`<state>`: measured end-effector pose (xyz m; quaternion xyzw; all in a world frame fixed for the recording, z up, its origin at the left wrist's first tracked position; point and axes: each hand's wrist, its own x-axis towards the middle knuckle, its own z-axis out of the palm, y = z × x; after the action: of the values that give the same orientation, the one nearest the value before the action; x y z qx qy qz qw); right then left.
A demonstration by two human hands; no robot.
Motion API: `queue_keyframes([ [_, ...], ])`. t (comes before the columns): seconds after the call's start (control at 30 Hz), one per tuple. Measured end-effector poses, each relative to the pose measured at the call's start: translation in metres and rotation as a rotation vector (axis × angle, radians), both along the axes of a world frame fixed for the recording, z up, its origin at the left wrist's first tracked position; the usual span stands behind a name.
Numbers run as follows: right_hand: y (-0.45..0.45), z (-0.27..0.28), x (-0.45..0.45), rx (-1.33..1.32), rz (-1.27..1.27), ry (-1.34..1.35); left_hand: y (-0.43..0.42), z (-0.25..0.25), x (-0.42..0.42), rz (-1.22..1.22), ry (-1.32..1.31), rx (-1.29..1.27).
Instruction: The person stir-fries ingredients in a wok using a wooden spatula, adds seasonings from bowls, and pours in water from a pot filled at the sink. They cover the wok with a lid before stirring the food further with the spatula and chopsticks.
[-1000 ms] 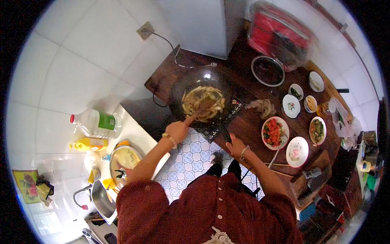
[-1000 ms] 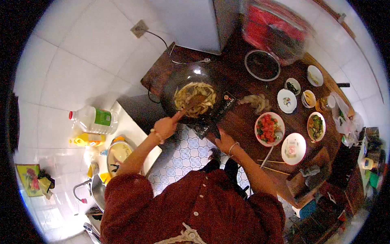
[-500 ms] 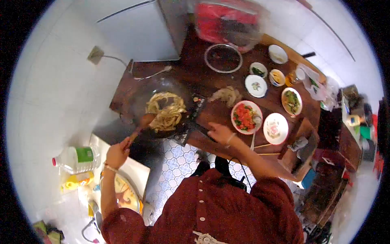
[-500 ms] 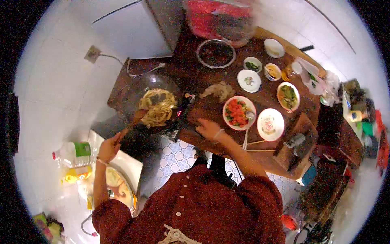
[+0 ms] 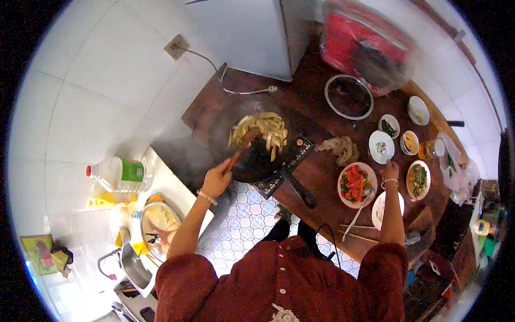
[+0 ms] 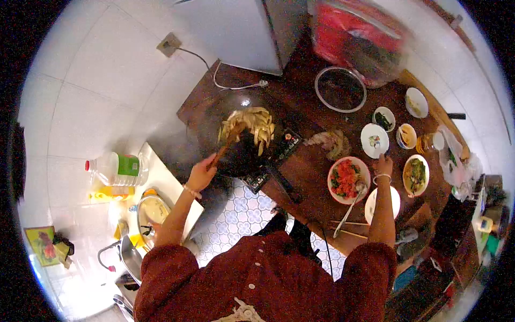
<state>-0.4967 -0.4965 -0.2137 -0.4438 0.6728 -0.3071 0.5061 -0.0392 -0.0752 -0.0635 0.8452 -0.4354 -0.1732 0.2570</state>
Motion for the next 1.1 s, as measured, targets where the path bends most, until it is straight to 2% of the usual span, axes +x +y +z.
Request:
queue_keyframes([
  [0.07,-0.036,-0.064,-0.022,-0.090,0.053,0.065,-0.027,-0.001,0.008,0.027,0.000,-0.035],
  [0.17,-0.023,-0.023,-0.002,0.034,-0.049,0.015,-0.055,-0.001,0.004,0.003,-0.160,0.125],
  [0.2,-0.019,-0.013,0.003,0.038,-0.056,0.120,-0.059,0.008,-0.005,-0.034,-0.196,0.246],
  [0.27,-0.012,-0.001,0.010,0.007,-0.067,0.117,-0.050,0.016,-0.017,-0.146,-0.337,0.446],
  [0.3,-0.009,0.004,0.012,-0.027,-0.083,0.113,-0.040,0.023,-0.019,-0.139,-0.337,0.449],
  [0.33,-0.019,-0.018,-0.002,-0.025,-0.075,0.110,-0.030,0.038,-0.019,-0.178,-0.398,0.520],
  [0.37,-0.038,-0.060,-0.029,-0.170,0.174,0.318,-0.021,0.057,-0.018,-0.218,-0.460,0.593],
  [0.4,-0.038,-0.062,-0.031,-0.236,0.305,0.420,-0.016,0.083,-0.017,-0.216,-0.439,0.578],
  [0.43,-0.037,-0.063,-0.032,-0.314,0.427,0.520,0.004,0.075,0.001,-0.220,-0.448,0.542],
  [0.5,-0.024,-0.017,-0.011,-0.151,0.187,0.404,0.022,0.110,0.018,-0.213,-0.337,0.474],
  [0.53,-0.021,-0.004,-0.005,-0.101,0.105,0.363,0.028,0.131,0.021,-0.204,-0.303,0.556],
  [0.6,-0.025,0.001,-0.004,0.134,0.054,0.263,0.044,0.150,0.031,-0.191,-0.270,0.635],
  [0.67,-0.027,-0.018,-0.004,0.066,-0.005,0.255,0.062,0.150,0.037,-0.286,-0.193,0.796],
  [0.73,-0.023,-0.016,-0.001,0.006,-0.071,0.245,0.062,0.126,0.027,-0.334,-0.095,0.704],
  [0.77,-0.023,-0.004,0.000,0.040,0.042,0.373,0.053,0.110,0.016,-0.356,-0.073,0.672],
  [0.8,-0.022,0.004,0.002,0.072,0.156,0.499,0.051,0.084,0.008,-0.312,-0.078,0.574],
  [0.83,-0.022,0.005,0.003,0.070,0.150,0.496,0.048,0.062,0.000,-0.270,-0.083,0.476],
  [0.9,-0.026,-0.002,0.003,0.076,0.164,0.781,0.028,0.042,-0.022,-0.080,0.025,0.398],
  [0.93,-0.027,0.000,0.003,0.072,0.159,0.780,0.021,0.028,-0.024,-0.083,0.022,0.393],
  [1.0,-0.027,0.007,0.002,0.065,0.156,0.755,0.017,0.001,-0.028,0.068,0.063,0.032],
  [1.1,-0.017,0.020,0.005,-0.025,0.093,0.663,-0.011,0.021,-0.018,0.108,0.089,0.108],
])
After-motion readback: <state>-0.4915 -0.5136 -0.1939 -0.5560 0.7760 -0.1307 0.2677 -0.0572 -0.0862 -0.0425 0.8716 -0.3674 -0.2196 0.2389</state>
